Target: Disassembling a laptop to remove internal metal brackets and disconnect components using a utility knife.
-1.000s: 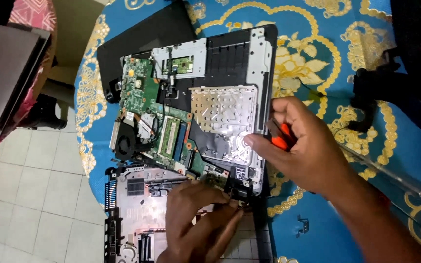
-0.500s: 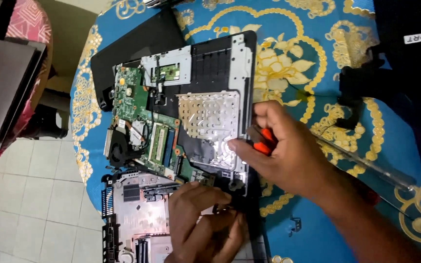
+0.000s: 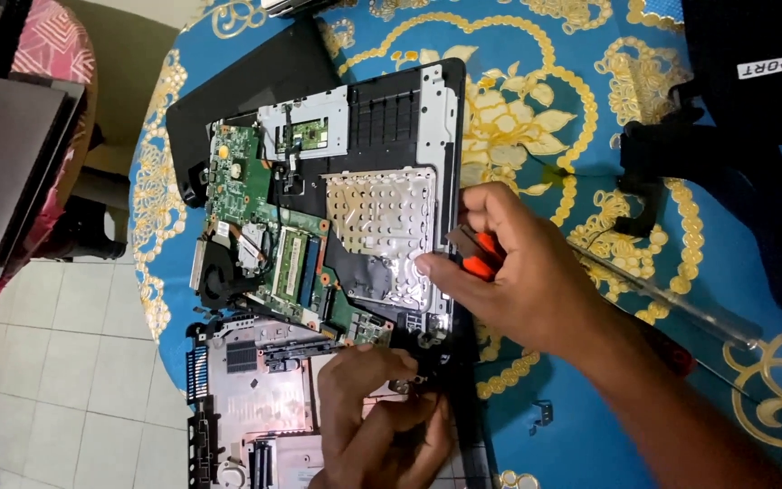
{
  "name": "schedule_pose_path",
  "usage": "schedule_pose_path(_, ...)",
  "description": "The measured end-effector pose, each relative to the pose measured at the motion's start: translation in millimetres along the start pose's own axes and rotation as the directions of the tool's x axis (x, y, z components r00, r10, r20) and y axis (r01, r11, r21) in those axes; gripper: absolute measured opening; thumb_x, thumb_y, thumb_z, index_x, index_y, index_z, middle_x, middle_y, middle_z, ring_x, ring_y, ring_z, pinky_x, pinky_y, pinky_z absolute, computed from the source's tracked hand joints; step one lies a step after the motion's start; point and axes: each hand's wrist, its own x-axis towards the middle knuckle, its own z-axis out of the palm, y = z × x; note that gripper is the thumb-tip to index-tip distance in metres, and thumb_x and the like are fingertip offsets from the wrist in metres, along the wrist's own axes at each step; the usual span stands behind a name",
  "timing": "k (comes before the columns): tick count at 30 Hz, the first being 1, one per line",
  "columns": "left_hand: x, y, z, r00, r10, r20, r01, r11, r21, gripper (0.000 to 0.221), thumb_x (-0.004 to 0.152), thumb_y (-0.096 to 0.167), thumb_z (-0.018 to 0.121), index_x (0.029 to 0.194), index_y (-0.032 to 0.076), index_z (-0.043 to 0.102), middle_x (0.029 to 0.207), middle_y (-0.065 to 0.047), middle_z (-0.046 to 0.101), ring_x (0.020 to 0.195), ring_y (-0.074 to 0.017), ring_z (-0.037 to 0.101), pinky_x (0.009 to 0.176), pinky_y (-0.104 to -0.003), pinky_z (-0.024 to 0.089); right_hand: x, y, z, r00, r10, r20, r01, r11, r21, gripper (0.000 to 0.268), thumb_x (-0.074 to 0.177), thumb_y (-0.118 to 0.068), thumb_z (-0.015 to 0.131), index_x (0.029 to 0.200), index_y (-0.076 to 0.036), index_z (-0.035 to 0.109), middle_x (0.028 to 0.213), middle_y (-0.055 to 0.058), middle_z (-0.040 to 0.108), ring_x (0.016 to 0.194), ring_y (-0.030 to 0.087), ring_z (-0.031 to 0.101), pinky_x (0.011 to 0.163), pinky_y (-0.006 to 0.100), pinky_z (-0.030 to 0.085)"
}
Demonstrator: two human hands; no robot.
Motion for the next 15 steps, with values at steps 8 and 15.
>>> schedule_pose_path(8,-7,-14,-18,0.986,0.003,0.168,0.002,1.000,-0.026,0.013,0.091,0.021,0.077,0.096,0.009,0.075,0.119,-0.009,0.062,0.109,-0.0306,0.067,0.101,-0.049,0.053,5,9,3,0.999,-0.038,-0.012,0.039,0.997,0.068,0.050,0.086,-0.038,0.081,0.122,-0.013,0.056,0.079,-0.001,0.043,0.069,0.012,0.045,0.062,0.030,0.046)
schedule_pose_path(15,-4,-40,-30,0.989,0.086,0.118,-0.086,0.996,-0.001,0.025,0.090,0.007,0.074,0.113,0.008,0.065,0.118,-0.011,0.071,0.111,-0.0269,0.071,0.102,-0.045,0.053,6,6,3,0.998,0.064,-0.015,-0.064,0.998,-0.015,0.049,0.085,-0.040,0.080,0.122,-0.016,0.058,0.080,-0.002,0.049,0.069,0.012,0.051,0.060,0.029,0.047)
